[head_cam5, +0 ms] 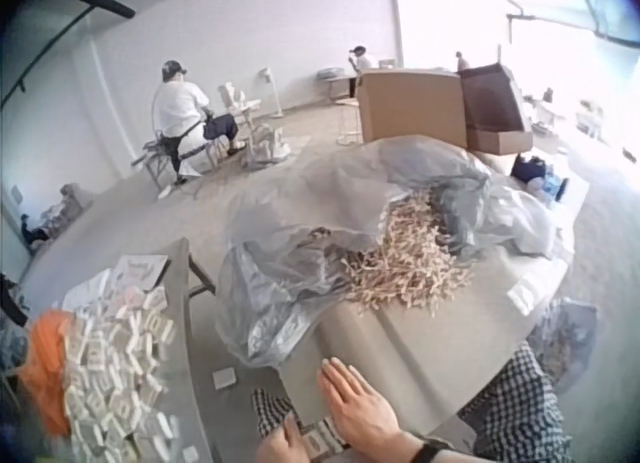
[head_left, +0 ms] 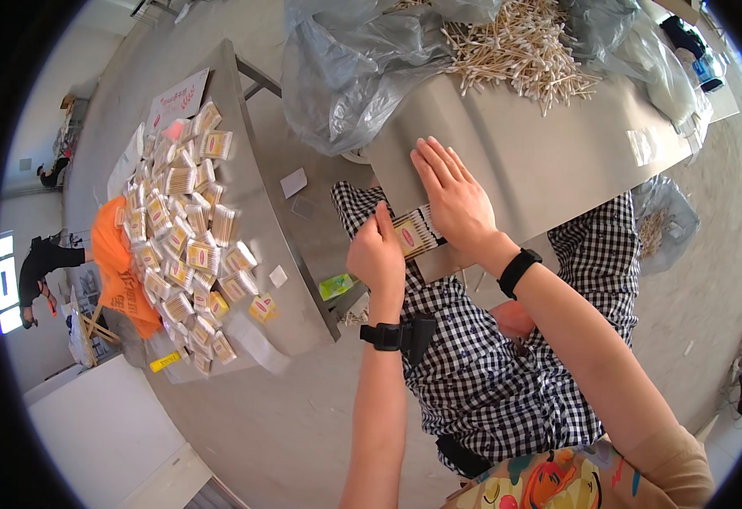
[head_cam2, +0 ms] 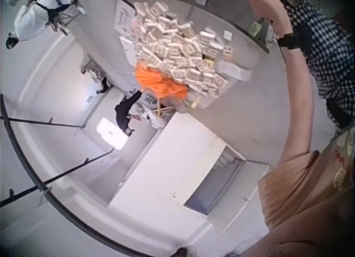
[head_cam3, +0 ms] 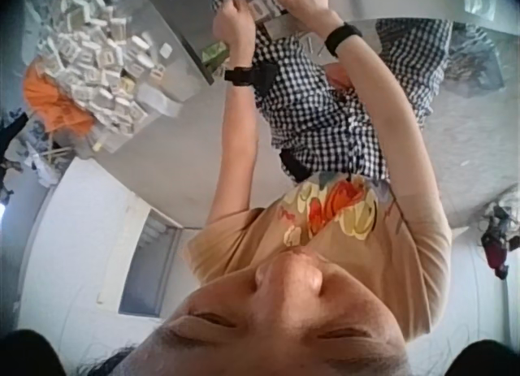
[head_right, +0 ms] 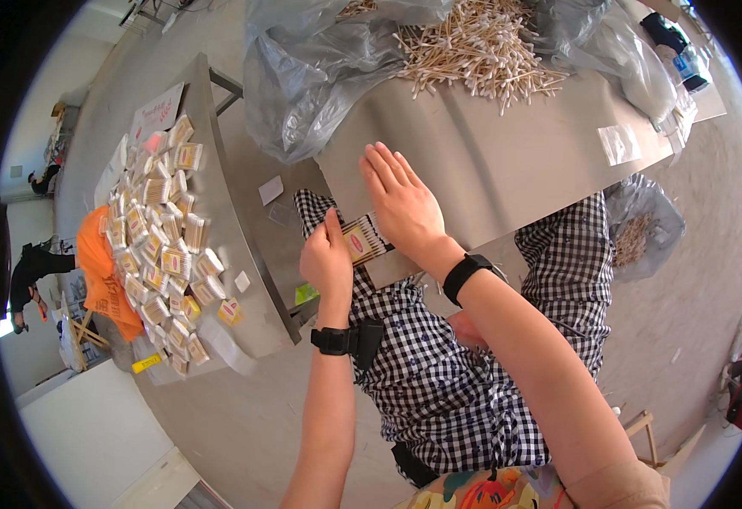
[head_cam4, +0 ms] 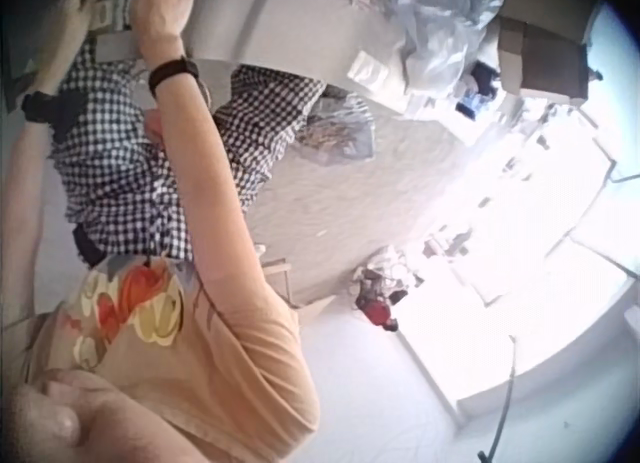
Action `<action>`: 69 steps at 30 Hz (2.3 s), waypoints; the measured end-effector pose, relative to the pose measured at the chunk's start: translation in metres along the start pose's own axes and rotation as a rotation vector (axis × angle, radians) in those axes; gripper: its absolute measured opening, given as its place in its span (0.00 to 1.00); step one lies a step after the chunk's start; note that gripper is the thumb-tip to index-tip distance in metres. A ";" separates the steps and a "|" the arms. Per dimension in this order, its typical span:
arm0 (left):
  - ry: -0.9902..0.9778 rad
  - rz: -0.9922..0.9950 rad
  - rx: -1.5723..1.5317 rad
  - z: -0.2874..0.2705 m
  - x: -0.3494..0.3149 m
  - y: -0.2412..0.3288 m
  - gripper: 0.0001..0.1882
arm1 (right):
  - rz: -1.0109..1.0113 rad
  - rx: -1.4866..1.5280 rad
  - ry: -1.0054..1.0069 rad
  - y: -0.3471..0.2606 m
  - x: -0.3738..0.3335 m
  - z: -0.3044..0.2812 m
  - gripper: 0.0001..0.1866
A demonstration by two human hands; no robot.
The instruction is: Manually organizing and packaging cotton swabs into small plastic bags.
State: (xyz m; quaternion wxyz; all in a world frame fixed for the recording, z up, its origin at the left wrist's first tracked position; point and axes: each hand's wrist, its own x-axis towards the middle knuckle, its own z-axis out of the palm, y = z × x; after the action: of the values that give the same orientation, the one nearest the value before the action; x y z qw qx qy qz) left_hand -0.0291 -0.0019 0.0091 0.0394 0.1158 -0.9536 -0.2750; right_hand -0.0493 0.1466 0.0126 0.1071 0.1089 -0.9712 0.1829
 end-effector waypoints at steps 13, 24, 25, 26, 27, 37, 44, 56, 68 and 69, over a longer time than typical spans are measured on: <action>0.107 0.165 -0.046 0.009 0.003 -0.008 0.24 | 0.034 0.135 0.023 -0.016 -0.001 0.006 0.28; -0.036 0.096 -0.038 0.005 0.003 -0.002 0.27 | 0.165 0.908 0.057 -0.034 -0.002 0.002 0.22; -0.059 0.027 -0.144 0.002 0.004 -0.003 0.28 | 0.316 1.080 0.058 -0.028 -0.003 0.000 0.22; -0.082 -0.042 -0.250 -0.001 0.004 -0.003 0.28 | 0.470 1.250 0.057 -0.021 -0.005 -0.002 0.24; -0.082 -0.038 -0.250 -0.002 0.005 -0.004 0.28 | 0.469 1.250 0.062 -0.015 -0.007 -0.004 0.24; 0.068 -0.142 -0.427 0.004 0.001 -0.015 0.29 | 0.512 1.420 0.197 -0.035 -0.031 0.000 0.30; 0.117 -0.088 -0.447 0.006 0.002 -0.017 0.31 | 0.509 1.337 0.125 -0.046 -0.031 -0.006 0.30; 0.149 -0.141 -0.654 0.007 -0.001 -0.028 0.22 | 0.380 0.139 0.430 0.156 -0.031 -0.050 0.20; 0.067 0.367 -0.607 0.004 -0.043 0.089 0.14 | 0.359 -0.085 0.272 0.179 -0.006 -0.049 0.24; -0.047 0.404 -0.626 0.010 -0.041 0.104 0.15 | 0.330 -0.067 0.273 0.179 -0.013 -0.049 0.24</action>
State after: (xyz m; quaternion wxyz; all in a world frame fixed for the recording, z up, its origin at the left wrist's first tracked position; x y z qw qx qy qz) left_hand -0.0114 0.0989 0.0561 0.1044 -0.0989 -0.8276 -0.5426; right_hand -0.0737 0.3300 -0.0055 0.2096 -0.0812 -0.9579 0.1784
